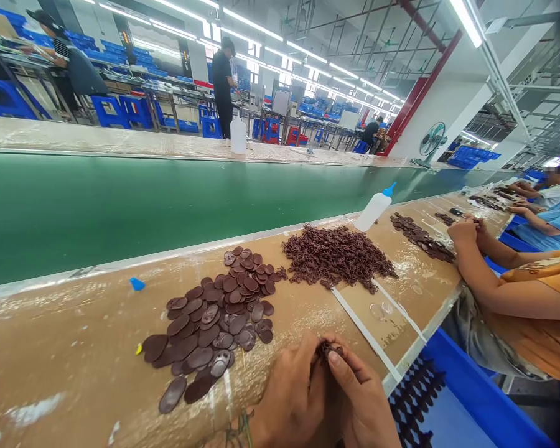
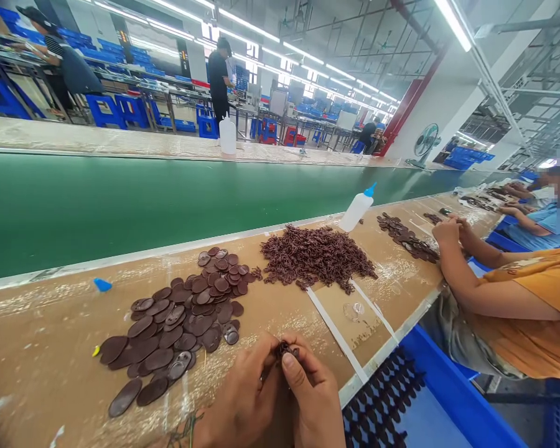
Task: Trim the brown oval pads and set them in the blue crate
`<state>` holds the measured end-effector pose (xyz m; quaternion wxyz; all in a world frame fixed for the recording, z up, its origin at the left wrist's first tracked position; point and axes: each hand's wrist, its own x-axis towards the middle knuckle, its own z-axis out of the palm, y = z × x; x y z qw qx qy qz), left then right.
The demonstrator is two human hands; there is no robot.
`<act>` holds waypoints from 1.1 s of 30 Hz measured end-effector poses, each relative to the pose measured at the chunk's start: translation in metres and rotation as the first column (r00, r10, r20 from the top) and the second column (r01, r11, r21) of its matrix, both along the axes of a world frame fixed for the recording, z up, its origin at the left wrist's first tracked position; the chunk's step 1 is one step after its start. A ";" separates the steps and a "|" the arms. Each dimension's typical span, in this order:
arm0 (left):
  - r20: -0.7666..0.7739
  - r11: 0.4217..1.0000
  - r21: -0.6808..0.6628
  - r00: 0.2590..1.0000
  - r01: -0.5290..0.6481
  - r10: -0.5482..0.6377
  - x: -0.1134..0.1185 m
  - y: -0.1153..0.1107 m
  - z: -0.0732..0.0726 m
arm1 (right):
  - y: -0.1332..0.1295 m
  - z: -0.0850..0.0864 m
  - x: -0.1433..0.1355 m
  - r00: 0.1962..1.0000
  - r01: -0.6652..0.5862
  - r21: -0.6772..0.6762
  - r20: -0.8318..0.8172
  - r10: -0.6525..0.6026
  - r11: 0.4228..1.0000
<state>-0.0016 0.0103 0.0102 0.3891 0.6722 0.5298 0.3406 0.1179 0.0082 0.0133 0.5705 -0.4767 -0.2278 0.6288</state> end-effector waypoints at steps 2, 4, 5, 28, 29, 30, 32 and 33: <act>0.009 1.000 0.014 1.000 -0.004 0.004 0.000 -0.001 0.002 | -0.001 0.000 0.000 1.000 0.013 -0.008 -0.016 -0.013 1.000; 0.016 0.999 0.037 1.000 -0.024 0.024 0.000 -0.003 0.004 | -0.002 0.001 0.000 0.999 0.025 -0.024 -0.022 -0.026 0.999; 0.017 0.998 0.044 0.999 -0.040 0.039 0.000 -0.004 0.005 | -0.002 0.001 0.000 0.999 0.028 -0.033 -0.023 -0.029 0.999; 0.031 0.998 0.048 0.999 0.031 -0.032 0.003 -0.004 0.004 | -0.005 0.004 0.004 0.999 -0.041 0.020 -0.027 0.042 0.999; 0.029 0.998 0.058 0.999 0.036 -0.038 0.003 -0.004 0.003 | -0.005 0.004 0.004 0.999 -0.028 0.018 -0.025 0.028 0.999; 0.029 0.997 0.061 0.999 0.040 -0.042 0.003 -0.004 0.002 | -0.006 0.003 0.003 1.000 -0.012 0.014 -0.025 0.012 1.000; 0.032 0.997 0.062 0.998 0.044 -0.046 0.002 -0.003 0.002 | -0.006 0.003 0.002 0.999 0.020 0.005 -0.032 -0.020 1.000; 0.036 0.997 0.065 0.998 0.044 -0.046 0.002 -0.002 0.002 | -0.007 0.002 0.002 0.999 0.032 0.002 -0.036 -0.032 0.999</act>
